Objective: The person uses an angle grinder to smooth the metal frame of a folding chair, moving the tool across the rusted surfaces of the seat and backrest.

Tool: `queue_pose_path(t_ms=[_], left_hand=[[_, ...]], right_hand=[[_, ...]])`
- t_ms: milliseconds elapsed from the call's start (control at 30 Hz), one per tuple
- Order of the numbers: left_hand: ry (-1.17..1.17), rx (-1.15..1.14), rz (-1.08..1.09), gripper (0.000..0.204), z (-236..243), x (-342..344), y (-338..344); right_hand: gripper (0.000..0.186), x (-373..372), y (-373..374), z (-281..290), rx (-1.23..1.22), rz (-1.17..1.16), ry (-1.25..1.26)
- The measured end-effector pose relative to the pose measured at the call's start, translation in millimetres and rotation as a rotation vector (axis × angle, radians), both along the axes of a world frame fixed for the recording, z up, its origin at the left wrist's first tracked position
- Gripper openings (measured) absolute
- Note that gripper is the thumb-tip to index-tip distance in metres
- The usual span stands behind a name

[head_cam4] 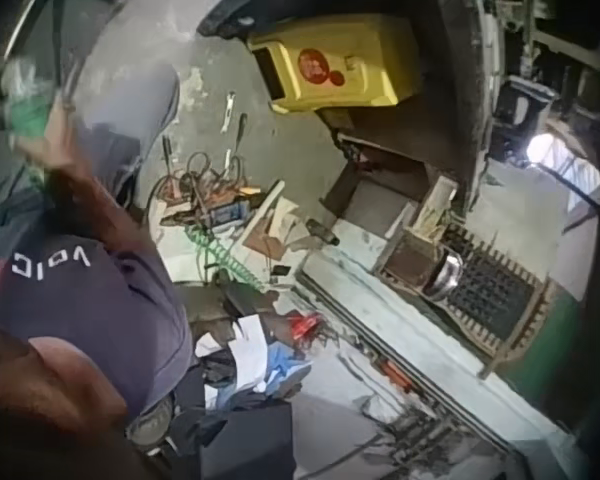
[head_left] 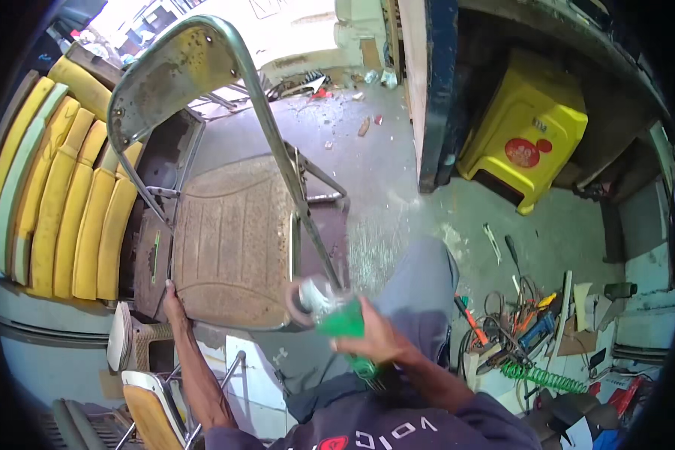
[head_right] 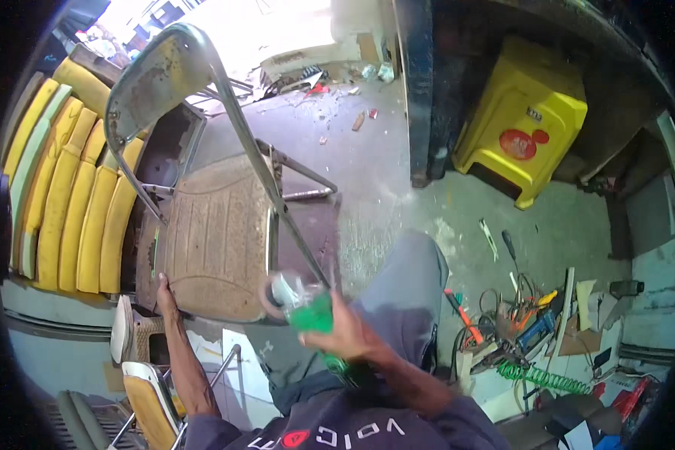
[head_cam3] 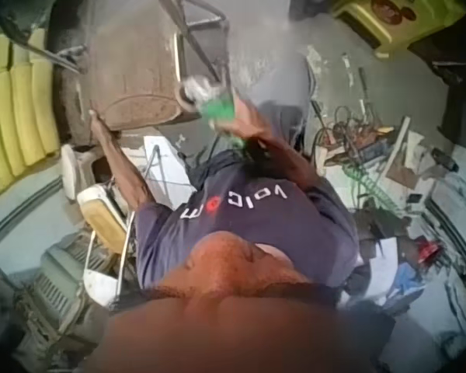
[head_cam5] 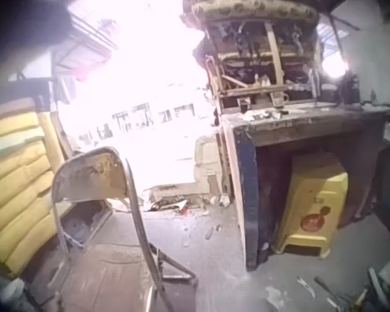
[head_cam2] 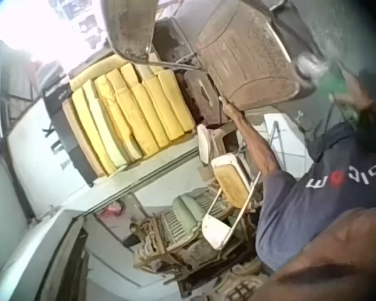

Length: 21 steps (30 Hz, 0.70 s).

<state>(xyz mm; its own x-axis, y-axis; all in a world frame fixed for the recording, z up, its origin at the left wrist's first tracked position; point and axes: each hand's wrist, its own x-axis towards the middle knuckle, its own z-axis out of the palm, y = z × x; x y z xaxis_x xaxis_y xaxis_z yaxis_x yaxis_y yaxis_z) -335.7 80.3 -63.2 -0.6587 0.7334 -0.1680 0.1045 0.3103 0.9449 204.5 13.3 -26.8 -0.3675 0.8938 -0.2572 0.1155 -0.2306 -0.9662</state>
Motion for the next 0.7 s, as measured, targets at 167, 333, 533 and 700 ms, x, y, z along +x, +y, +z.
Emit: queue_pose_path(t_ms=[167, 333, 533, 700], left_hand=[[0.092, 0.01, 0.009, 0.065, -22, -50, -9], [0.001, 0.148, 0.02, 0.061, -10, 1, 9], [0.066, 0.058, 0.022, 0.055, -7, -22, -4], [0.052, 0.127, 0.055, 0.057, -8, 4, 5]], right_hand=[[0.076, -16, 31, -16, 0.003, -0.088, 0.063], [0.076, -10, -5, -30, 0.181, -0.07, 0.157], [0.076, -11, 28, -35, -0.054, -0.056, 0.167], [0.076, -18, 5, -56, 0.087, -0.121, 0.324]])
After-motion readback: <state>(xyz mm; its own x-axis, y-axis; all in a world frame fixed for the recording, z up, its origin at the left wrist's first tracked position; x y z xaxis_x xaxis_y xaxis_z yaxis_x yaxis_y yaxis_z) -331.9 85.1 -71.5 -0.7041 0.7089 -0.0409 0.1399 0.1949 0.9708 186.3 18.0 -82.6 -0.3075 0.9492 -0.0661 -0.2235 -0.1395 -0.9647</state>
